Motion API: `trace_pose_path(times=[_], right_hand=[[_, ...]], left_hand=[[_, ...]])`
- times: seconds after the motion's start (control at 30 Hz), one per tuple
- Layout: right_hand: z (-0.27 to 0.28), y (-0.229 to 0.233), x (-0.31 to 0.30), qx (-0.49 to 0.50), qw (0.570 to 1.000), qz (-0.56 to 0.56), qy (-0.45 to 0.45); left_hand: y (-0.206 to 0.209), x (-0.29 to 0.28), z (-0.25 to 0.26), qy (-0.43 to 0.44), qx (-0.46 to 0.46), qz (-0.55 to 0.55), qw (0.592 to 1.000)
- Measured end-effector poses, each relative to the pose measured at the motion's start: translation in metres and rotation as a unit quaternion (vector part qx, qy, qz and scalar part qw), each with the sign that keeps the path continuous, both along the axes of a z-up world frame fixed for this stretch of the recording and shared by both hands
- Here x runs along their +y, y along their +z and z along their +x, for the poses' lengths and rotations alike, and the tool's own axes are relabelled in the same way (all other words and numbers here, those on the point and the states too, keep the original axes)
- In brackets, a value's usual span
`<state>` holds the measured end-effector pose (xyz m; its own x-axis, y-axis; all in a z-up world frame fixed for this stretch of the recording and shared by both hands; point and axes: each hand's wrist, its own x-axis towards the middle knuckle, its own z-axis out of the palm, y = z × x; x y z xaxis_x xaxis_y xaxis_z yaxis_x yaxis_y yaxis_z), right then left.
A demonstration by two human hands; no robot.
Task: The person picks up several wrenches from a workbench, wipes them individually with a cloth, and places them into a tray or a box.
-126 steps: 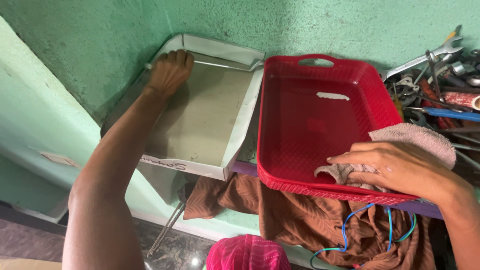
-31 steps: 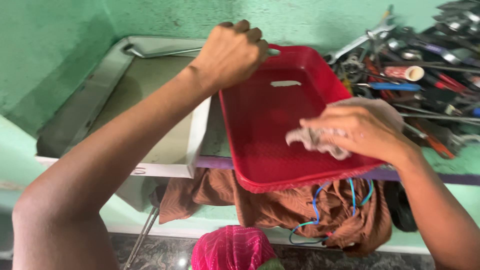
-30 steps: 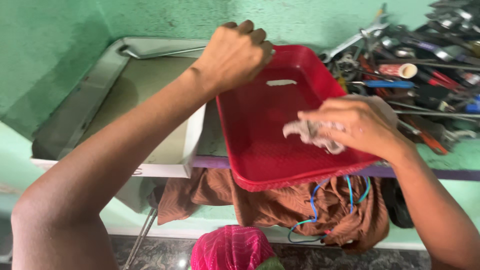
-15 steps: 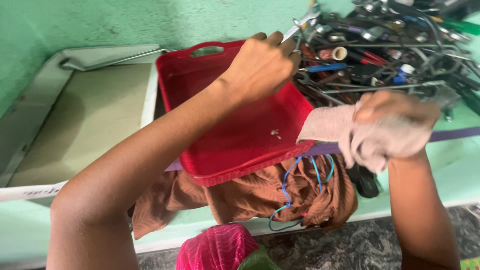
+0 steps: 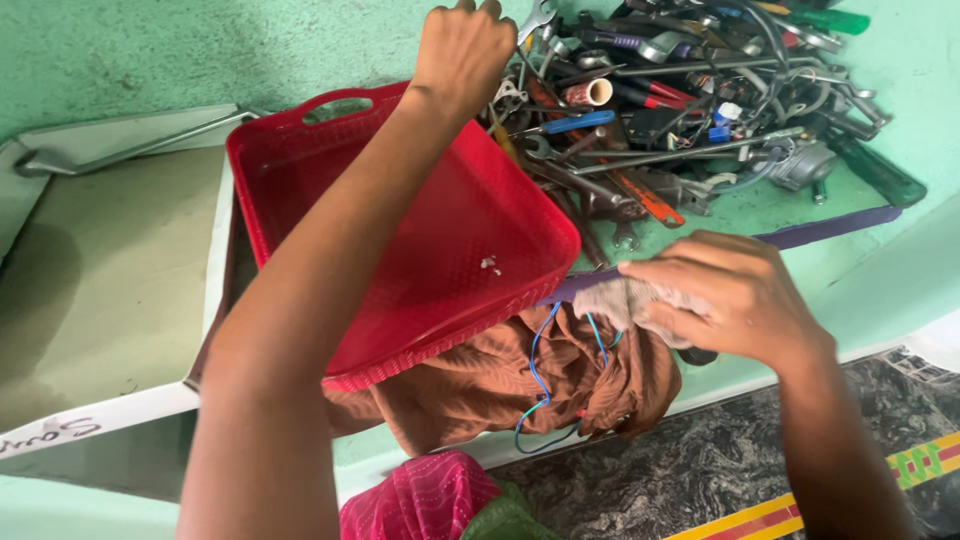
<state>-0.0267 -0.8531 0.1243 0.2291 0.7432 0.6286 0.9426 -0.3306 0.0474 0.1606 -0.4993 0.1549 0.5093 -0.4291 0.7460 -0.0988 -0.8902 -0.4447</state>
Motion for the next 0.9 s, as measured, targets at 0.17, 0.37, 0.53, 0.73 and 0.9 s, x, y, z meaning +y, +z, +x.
trace_pose_path(times=[0.17, 0.37, 0.53, 0.73, 0.9], right_hand=[[0.047, -0.036, -0.008, 0.037, 0.997, 0.069, -0.008], [0.075, -0.076, -0.015, 0.11, 0.974, 0.192, 0.055], [0.106, -0.117, -0.026, 0.134, 0.941, 0.295, 0.099], [0.138, -0.16, -0.055, 0.567, 0.576, 0.515, 0.286], [0.134, -0.154, -0.047, 0.24, 0.851, 0.435, 0.169]], left_hand=[[-0.015, -0.017, 0.028, 0.023, 0.017, -0.002, 1.0], [-0.021, -0.024, 0.015, 0.031, 0.039, 0.05, 0.998], [-0.022, -0.017, 0.009, -0.007, -0.006, 0.062, 0.998], [-0.033, -0.008, 0.002, -0.009, 0.005, 0.087, 0.996], [-0.031, -0.013, -0.002, -0.004, 0.035, 0.094, 0.995]])
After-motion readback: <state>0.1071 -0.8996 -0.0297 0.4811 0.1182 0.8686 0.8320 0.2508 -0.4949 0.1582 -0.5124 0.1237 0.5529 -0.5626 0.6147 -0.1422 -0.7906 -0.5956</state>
